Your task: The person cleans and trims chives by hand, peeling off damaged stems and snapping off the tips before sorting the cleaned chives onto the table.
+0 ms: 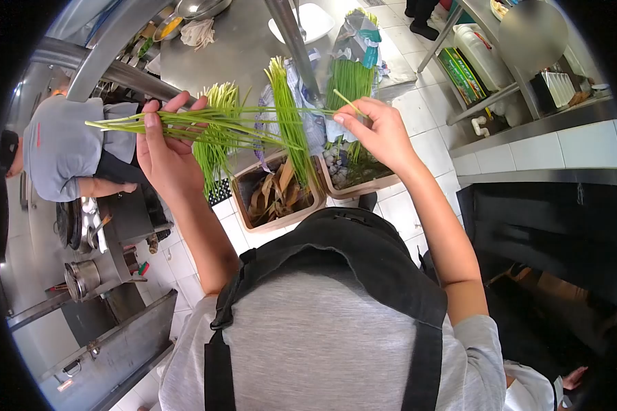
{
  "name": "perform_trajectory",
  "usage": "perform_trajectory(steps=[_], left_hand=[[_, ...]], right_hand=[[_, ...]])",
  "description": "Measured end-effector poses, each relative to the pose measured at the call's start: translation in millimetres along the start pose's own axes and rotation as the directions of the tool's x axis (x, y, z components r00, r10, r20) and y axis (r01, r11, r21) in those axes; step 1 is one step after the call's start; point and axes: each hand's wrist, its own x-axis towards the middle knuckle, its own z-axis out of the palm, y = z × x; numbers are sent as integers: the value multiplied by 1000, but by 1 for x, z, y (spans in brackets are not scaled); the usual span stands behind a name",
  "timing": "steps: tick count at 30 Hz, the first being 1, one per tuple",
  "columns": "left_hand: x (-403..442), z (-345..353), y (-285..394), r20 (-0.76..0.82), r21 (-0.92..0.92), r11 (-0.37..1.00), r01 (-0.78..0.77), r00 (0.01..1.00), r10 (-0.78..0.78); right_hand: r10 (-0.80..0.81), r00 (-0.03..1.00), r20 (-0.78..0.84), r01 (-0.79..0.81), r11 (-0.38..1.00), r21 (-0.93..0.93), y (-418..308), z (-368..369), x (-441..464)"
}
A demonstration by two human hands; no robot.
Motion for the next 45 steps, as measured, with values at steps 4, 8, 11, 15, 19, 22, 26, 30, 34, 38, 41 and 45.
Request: perform_trajectory(steps=[4,8,11,15,19,22,26,30,34,38,41,45], left_hand=[[-16,0,-1,-24,-4,1000,1,1000,-1],[-24,-22,11,-141,102,991,-88,985,102],[-9,-54,25,-195,237,969,-72,973,120],[43,-117,-12,-197,430,877,213,970,-139],[96,-154,-122,-227,696,602,392,915,-333],[101,-158,-172,-15,998,66,18,999,-48],[89,-146,-153,-5,978,204,-37,979,203],[27,-81,-59,-113,721,654,-231,892,439],[-41,-17,-40,132,367,812,-455,889,438],[-64,62,-48,624,365,923,-118,767,-149],[-66,101,-78,645,276,948,157,701,-304],[-54,118,-108,703,242,895,374,568,-428]], right_hand=[[441,894,80,-414,744,525,12,15,-3],[645,746,167,-507,387,770,59,9,-11],[729,682,-57,-527,543,654,82,-4,-32],[787,604,-128,-554,530,643,137,-9,-51],[819,562,-116,-671,533,516,195,16,-52],[798,594,-101,-680,565,466,208,34,-51],[688,721,83,-497,431,753,185,11,-60],[516,851,100,-322,359,876,113,-28,-57],[454,889,67,-260,377,889,42,-47,-41],[357,931,78,-231,411,882,-2,-45,-28],[315,946,77,-227,474,850,-19,-38,-22],[317,948,20,-209,573,793,-31,-36,-20]])
